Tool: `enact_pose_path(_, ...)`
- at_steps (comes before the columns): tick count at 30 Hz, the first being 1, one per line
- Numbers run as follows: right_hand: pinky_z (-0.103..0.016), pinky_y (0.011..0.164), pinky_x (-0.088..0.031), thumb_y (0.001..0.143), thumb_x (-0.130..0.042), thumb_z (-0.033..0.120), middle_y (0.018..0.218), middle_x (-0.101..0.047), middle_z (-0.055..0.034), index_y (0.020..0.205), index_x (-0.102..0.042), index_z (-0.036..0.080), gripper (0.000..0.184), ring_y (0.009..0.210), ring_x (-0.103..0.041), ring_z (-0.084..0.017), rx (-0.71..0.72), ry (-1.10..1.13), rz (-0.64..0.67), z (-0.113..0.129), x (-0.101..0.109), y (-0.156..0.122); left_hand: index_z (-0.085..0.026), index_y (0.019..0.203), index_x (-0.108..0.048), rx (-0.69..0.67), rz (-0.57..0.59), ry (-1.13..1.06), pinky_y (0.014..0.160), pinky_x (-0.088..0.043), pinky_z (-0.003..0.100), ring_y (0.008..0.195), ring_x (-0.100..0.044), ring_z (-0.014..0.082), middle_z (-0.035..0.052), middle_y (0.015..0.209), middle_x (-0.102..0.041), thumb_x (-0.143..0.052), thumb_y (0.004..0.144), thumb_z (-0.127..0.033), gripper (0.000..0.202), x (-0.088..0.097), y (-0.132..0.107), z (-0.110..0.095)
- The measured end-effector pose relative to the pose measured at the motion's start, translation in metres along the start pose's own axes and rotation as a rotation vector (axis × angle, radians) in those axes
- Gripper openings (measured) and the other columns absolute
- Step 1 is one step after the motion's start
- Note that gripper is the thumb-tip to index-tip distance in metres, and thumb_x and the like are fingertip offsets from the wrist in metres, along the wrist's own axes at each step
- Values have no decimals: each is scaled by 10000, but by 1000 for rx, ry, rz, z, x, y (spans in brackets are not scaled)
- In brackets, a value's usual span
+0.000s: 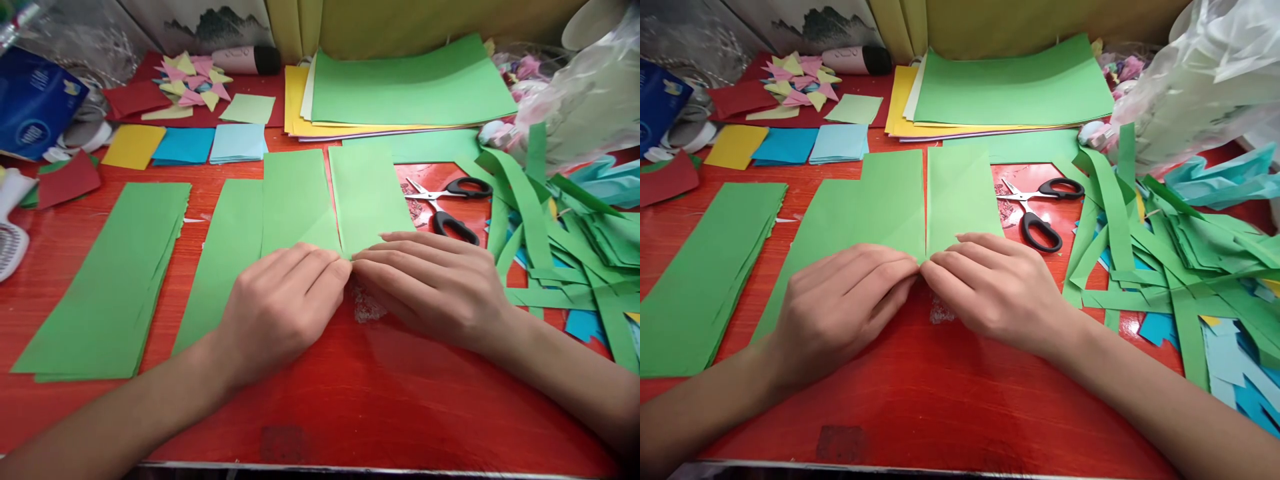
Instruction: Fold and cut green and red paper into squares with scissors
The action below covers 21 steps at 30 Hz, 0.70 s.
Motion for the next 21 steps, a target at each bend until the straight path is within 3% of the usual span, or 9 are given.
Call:
enact_pose_path(12,-287,932,-498,943,-372,184,821,-722,1,896,-644,232,281,774,-663,-121,114,42,-15,4,-3,-1,-170,795,-641,280,113,-351,676,-479,254,724,-601,123,3,775,-696,-494,842,-146,156,-11,2,14)
enact_pose_path(17,-283,921,-505,942,-358,160,808,-720,-2,941,-652,233,303,783,-663,-123,171,38,-4,7,-3,-1,-177,766,-644,338,134,-403,669,-470,253,720,-591,120,-5,751,-690,-510,826,-140,151,-13,3,16)
enact_pose_path(21,-293,925,-505,948,-349,175,807,-721,10,876,-657,238,322,775,-665,-123,190,29,58,6,-5,-2,-171,751,-636,341,148,-403,690,-475,276,727,-584,131,6,750,-683,-504,829,-155,155,-13,4,16)
Point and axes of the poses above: each hand's wrist, its own y-axis towards the middle knuckle, its own x-axis out of the back of the hand, z = x × y, the point moved 7 cm from there along y, towards the middle knuckle
